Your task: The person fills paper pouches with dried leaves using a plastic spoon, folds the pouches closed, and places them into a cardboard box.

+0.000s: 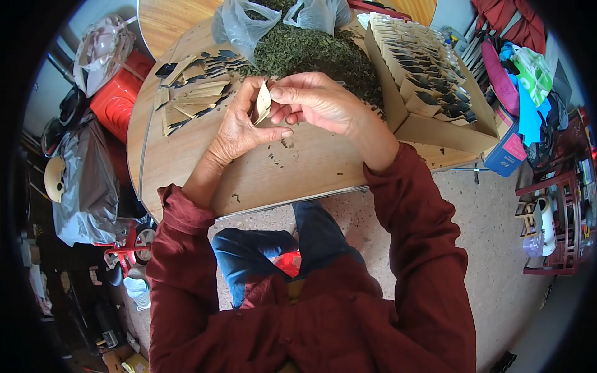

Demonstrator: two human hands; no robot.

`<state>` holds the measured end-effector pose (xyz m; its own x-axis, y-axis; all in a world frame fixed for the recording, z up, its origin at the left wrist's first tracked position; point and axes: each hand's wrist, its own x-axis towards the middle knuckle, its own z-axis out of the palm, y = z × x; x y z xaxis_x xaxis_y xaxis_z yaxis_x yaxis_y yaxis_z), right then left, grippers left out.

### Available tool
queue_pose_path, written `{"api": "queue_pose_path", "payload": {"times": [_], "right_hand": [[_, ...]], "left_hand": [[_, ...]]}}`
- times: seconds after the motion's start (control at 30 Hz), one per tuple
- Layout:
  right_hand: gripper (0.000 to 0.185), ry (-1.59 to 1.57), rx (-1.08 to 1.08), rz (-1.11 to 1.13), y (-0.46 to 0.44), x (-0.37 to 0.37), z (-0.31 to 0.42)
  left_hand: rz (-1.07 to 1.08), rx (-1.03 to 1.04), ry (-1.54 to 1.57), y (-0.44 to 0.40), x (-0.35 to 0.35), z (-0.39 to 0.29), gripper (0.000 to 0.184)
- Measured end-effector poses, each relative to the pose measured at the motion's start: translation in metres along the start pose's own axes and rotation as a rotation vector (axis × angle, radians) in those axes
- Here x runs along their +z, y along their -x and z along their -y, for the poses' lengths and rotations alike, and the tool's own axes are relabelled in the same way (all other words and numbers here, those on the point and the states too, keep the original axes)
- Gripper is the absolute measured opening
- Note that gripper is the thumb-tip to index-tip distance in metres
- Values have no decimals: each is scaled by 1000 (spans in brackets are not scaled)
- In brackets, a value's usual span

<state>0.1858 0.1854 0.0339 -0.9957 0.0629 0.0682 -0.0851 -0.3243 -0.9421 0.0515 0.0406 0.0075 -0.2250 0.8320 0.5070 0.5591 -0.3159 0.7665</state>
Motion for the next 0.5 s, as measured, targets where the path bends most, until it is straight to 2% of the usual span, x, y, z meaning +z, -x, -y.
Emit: {"api": "queue_pose_path", "payload": {"times": [0.17,0.23,0.27,0.3,0.33,0.4,0.47,0.5], "right_hand": [[22,83,-21,-25,-4,-2,-7],[22,139,-64,-55,-6,-4,-7],[23,326,-114,-128,-7,-4,-4],[25,513,-164,-201,-8,-4,-2],[25,512,-161,-202,-9,-6,-3],[23,688,-370,-300,-15,-6,-2],[28,687,-363,-333,-15,-4,2],[27,808,-456,-358,-14,-3,2]], "left_hand": [[38,-13,37,1,3,0,74],[15,64,0,-1,5,3,49],[16,62,1,0,5,5,49],[32,-5,32,1,3,8,36],[48,-72,62,2,1,10,24],[44,-105,75,2,-1,13,22],[39,-138,86,1,-2,16,22],[39,-131,154,0,-1,17,23]]}}
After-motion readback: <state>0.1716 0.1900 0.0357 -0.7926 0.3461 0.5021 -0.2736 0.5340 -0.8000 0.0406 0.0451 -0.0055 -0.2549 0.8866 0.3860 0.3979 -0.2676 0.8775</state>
